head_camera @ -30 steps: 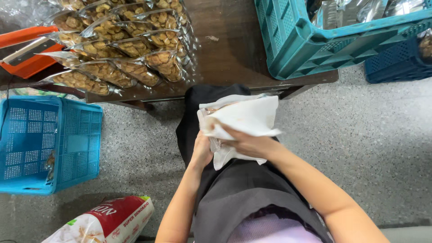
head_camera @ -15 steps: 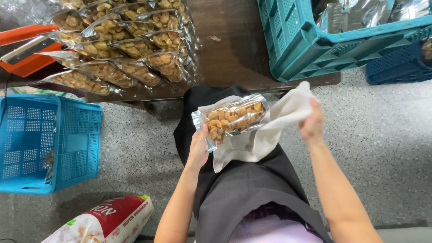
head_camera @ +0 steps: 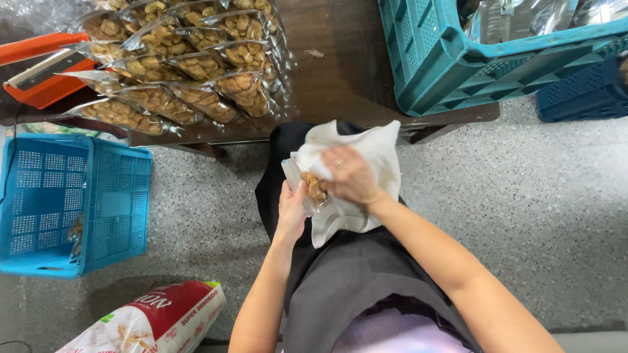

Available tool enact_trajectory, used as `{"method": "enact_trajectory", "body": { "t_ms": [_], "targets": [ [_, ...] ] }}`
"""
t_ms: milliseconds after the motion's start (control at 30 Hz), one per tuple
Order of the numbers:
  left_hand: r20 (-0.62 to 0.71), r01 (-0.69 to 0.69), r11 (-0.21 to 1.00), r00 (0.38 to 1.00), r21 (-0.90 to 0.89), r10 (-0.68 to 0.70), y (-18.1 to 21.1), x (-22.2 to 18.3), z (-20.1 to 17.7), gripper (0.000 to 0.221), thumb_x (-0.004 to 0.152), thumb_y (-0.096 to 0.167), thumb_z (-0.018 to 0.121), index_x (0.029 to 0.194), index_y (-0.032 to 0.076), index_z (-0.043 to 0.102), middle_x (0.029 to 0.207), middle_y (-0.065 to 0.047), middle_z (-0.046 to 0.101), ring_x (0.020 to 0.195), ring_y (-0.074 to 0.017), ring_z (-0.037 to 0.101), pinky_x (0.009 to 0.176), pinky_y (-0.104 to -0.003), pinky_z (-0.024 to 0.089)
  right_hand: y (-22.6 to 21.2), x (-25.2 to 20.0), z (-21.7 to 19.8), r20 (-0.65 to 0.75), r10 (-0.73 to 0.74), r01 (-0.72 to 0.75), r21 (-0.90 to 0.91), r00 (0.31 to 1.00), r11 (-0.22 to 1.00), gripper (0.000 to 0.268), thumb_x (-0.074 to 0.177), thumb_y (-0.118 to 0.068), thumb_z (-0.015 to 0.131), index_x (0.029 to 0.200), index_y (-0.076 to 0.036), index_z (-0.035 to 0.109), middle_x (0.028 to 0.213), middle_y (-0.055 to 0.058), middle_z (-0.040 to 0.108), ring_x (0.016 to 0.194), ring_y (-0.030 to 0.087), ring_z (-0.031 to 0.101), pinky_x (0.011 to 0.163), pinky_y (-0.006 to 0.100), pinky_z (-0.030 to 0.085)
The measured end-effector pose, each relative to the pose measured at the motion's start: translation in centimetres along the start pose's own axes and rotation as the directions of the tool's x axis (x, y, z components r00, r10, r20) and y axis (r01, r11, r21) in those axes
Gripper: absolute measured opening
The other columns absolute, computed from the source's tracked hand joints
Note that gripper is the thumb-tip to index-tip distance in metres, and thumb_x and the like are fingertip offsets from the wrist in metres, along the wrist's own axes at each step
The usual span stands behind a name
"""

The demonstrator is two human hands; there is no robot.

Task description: The person sits on the floor and repeatedly wipes sealed snack packages with a white cloth. They pick up each package, wipe the surface, and place it into a blue crate.

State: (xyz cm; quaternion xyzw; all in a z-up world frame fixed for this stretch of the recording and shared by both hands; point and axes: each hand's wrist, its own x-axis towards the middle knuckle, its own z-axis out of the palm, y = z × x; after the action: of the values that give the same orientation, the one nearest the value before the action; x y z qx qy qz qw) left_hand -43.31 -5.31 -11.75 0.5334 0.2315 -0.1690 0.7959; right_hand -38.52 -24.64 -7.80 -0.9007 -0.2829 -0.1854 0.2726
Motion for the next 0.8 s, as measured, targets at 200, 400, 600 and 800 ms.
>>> {"method": "enact_trajectory", "body": {
  "t_ms": [200, 400, 600, 800],
  "targets": [
    [0.047, -0.196, 0.974, 0.980, 0.117, 0.191, 0.3, 0.8, -0.4, 0.020, 0.109, 0.017, 0.056, 0.121, 0.002, 0.057, 0.113, -0.008, 0.065, 0.102, -0.0138, 0.062, 0.088, -0.032, 0.054, 11.0, -7.9, -3.2, 0.047, 0.608, -0.606, 0.175, 0.793, 0.776, 0.047, 0.097, -0.030, 0.058, 0.130, 0.004, 0.060, 0.124, 0.018, 0.066, 0.118, 0.033, 0.062, 0.109, 0.048, 0.048],
    [0.550, -0.812, 0.440, 0.583, 0.384, 0.598, 6.7, -1.4, 0.5, 0.007, 0.109, 0.010, 0.061, 0.115, 0.011, 0.062, 0.141, -0.011, 0.061, 0.118, -0.0191, 0.068, 0.099, -0.034, 0.059, 11.0, -11.0, -15.0, 0.301, 0.861, -0.020, 0.947, 0.409, -0.321, 0.058, 0.102, -0.041, 0.043, 0.148, -0.007, 0.051, 0.143, 0.010, 0.061, 0.135, 0.029, 0.059, 0.119, 0.049, 0.045],
    [0.821, -0.737, -0.540, 0.037, 0.408, 0.570, 10.7, -3.5, 1.1, 0.034, 0.079, 0.008, 0.083, 0.108, 0.022, 0.074, 0.113, 0.001, 0.058, 0.105, -0.0218, 0.054, 0.084, -0.040, 0.051, 2.9, -6.8, -18.2, 0.287, 0.770, -0.534, 0.842, 0.570, 0.081, 0.059, 0.096, -0.036, 0.049, 0.147, -0.008, 0.050, 0.133, 0.010, 0.062, 0.126, 0.027, 0.061, 0.102, 0.046, 0.052],
    [0.727, -0.733, -0.462, 0.064, 0.499, 0.684, 7.7, -4.0, -0.4, 0.036, 0.078, 0.000, 0.089, 0.106, 0.017, 0.073, 0.116, 0.000, 0.055, 0.110, -0.0249, 0.055, 0.084, -0.037, 0.055, -2.3, 3.7, -6.7, 0.302, -0.010, -0.100, 0.346, 0.953, 0.933, 0.049, 0.107, -0.027, 0.058, 0.146, 0.002, 0.052, 0.151, 0.026, 0.048, 0.145, 0.040, 0.042, 0.122, 0.054, 0.026]
  ]
}}
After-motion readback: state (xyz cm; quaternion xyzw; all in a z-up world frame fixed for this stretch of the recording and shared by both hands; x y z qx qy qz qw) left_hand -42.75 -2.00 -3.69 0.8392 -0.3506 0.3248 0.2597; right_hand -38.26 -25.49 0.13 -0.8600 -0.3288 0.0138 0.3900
